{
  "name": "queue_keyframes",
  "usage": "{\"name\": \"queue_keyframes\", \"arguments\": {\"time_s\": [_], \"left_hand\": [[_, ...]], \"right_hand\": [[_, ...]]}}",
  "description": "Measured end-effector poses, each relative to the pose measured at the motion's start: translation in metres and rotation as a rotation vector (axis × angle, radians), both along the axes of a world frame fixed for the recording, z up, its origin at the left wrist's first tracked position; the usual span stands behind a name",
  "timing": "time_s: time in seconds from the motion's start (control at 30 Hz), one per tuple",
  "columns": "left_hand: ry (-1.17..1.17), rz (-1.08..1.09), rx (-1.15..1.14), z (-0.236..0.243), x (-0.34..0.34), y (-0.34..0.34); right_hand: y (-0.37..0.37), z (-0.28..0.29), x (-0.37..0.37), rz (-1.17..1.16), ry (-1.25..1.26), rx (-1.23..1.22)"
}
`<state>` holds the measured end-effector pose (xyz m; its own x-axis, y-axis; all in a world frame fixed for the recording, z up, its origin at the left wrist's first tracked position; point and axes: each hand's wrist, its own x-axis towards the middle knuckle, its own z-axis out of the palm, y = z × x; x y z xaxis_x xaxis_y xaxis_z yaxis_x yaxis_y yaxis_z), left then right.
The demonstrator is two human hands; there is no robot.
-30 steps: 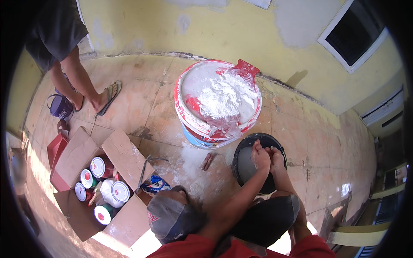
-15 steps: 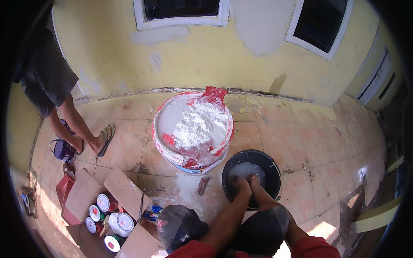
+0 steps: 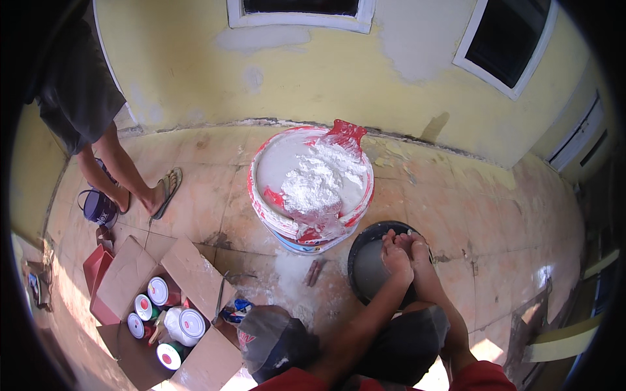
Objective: The person applies white plaster to a yellow wall using a red plastic trowel and a metal putty knife. They repeatedly scoop plaster from a bucket, spread it on the wall, and smooth the surface. The person also cleans the tools with water and scrapes excess plaster from the trowel.
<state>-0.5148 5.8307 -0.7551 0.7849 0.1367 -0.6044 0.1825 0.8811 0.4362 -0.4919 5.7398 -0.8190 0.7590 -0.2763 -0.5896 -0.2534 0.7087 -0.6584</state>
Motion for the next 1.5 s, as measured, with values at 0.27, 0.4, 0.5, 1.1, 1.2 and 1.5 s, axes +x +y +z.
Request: {"name": "queue_keyframes", "arguments": {"time_s": [0.27, 0.4, 0.5, 1.1, 1.2, 1.5], "left_hand": [[-0.451, 0.221, -0.111, 0.144, 0.072, 0.079], [-0.435, 0.227, 0.148, 0.172, 0.111, 0.123], [-0.303, 0.164, 0.219, 0.171, 0.131, 0.15], [-0.652, -0.475, 2.004, 0.183, 0.12, 0.286], [-0.927, -0.578, 2.13, 0.188, 0.061, 0.287], [-1.217, -0.524, 2.445, 0.128, 0.008, 0.318]], "right_hand": [[0.118, 0.202, 0.084, 0.402, -0.256, -0.219], [0.16, 0.23, 0.135, 0.506, -0.398, -0.401], [0.187, 0.233, 0.15, 0.592, -0.392, -0.477], [0.161, 0.246, 0.153, 0.589, -0.507, -1.562], [0.135, 0.239, 0.161, 0.384, -0.52, -1.656], [0.137, 0.25, 0.19, 0.466, -0.165, -1.765]]}}
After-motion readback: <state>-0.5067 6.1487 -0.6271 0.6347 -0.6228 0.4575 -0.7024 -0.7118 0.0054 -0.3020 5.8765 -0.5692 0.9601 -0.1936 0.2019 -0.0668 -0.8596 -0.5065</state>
